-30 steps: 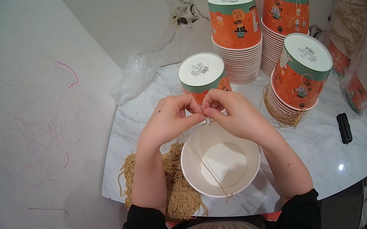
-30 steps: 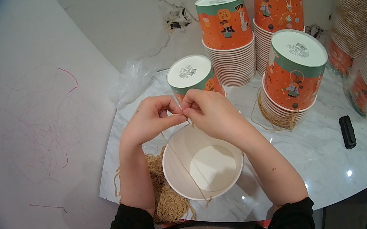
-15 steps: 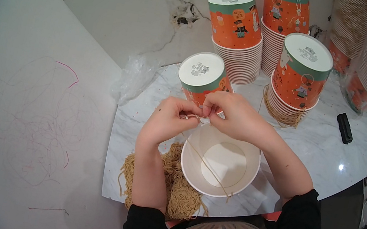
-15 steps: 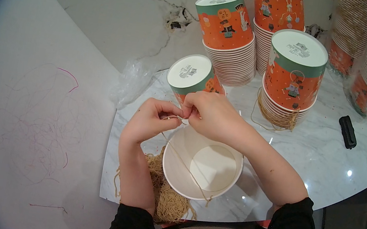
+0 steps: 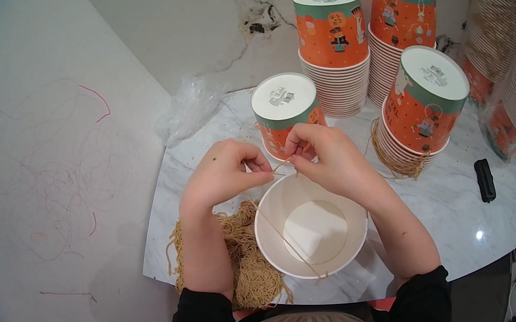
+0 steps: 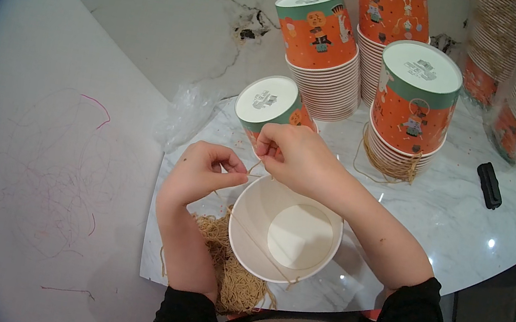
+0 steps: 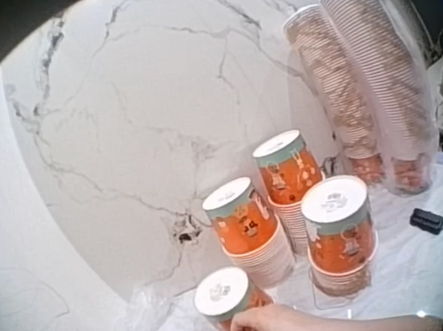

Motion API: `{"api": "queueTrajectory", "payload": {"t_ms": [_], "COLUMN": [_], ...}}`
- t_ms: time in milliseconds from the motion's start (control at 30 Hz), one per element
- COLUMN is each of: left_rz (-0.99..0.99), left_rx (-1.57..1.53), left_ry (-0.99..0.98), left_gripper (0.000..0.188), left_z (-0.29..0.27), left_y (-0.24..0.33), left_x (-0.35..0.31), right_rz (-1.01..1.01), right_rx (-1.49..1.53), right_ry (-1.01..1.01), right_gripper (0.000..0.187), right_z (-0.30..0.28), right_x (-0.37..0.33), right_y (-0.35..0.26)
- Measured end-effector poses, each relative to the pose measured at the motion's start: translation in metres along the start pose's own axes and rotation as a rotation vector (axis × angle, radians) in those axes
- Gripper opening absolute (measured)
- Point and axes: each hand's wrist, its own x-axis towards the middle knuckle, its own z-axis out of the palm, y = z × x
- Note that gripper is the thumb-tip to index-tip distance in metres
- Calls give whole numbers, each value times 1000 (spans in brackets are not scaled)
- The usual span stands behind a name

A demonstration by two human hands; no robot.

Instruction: Attaching handles or strings to paper buckets.

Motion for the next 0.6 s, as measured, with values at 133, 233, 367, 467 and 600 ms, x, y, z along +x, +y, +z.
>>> {"api": "queueTrajectory", "payload": {"t_ms": [133,233,367,467,600], "left_rz": [25,92,89,39,83], "left_rx": [37,-12,-155,-214,-353], "left_ry": [-21,10,39,-25,-39], "left_gripper": [18,15,14,13,13], "left_z": [-2,1,8,9,10], "left_y": [2,4,2,-1,-8], "left_x": [-8,-9,-2,7,15], "right_rz": [18,-4,4,-17,-21], "right_rx": [-20,-31,8,19,34], "right_ry": [-13,-14,-14,-33,-34], "right_gripper": [12,12,11,12,9], "right_z": [-2,0,3,1,2], "right_x": [-1,-2,-1,-1,0], "right_y": [-1,2,2,1,-2]}}
